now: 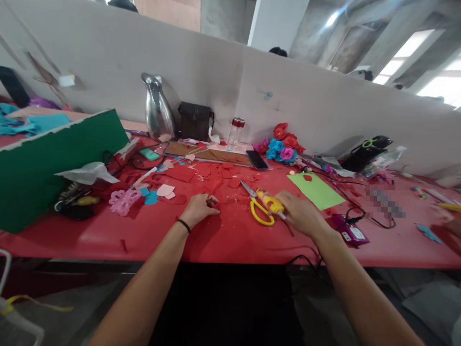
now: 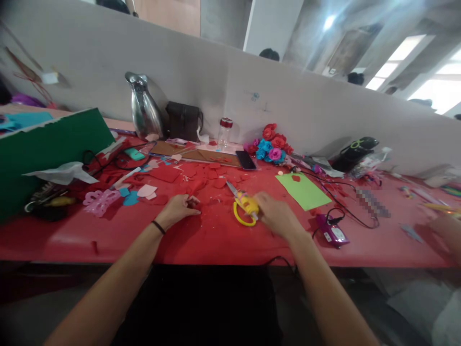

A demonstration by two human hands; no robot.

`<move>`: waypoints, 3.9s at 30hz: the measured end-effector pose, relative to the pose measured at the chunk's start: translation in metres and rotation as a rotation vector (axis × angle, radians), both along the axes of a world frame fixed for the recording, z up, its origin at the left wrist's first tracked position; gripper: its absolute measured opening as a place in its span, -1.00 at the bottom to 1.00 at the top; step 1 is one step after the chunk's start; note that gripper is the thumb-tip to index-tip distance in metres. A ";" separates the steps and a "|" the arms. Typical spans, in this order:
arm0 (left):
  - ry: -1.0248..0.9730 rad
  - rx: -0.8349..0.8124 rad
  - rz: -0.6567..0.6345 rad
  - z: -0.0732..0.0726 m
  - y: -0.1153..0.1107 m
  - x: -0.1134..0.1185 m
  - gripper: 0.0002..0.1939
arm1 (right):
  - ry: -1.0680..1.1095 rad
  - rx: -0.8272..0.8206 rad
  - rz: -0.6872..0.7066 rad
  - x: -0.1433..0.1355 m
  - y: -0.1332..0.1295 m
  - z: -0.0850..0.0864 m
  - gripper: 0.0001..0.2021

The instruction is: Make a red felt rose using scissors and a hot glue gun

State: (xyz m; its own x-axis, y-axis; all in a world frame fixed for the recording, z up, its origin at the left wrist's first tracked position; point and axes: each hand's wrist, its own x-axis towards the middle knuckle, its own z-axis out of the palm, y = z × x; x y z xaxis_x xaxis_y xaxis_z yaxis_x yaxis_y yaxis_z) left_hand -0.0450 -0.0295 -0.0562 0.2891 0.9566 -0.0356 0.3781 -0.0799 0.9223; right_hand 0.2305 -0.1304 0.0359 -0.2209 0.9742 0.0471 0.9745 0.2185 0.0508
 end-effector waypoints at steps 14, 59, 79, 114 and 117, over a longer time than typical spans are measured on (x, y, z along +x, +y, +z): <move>-0.192 -0.162 -0.142 0.028 -0.005 0.007 -0.79 | 0.350 0.031 -0.094 -0.024 0.046 -0.020 -0.64; -0.912 -0.162 0.300 0.029 0.015 0.044 -0.64 | 2.288 0.113 -0.346 -0.112 0.107 -0.054 -0.78; -0.845 -0.125 0.268 0.025 0.019 0.050 -0.71 | 2.242 0.148 -0.253 -0.118 0.102 -0.042 -0.81; -0.937 -0.112 0.328 0.021 0.021 0.054 -0.75 | 2.177 0.195 -0.234 -0.125 0.100 -0.045 -0.86; -0.929 -0.110 0.321 0.021 0.021 0.054 -0.75 | 2.163 0.209 -0.229 -0.125 0.101 -0.047 -0.87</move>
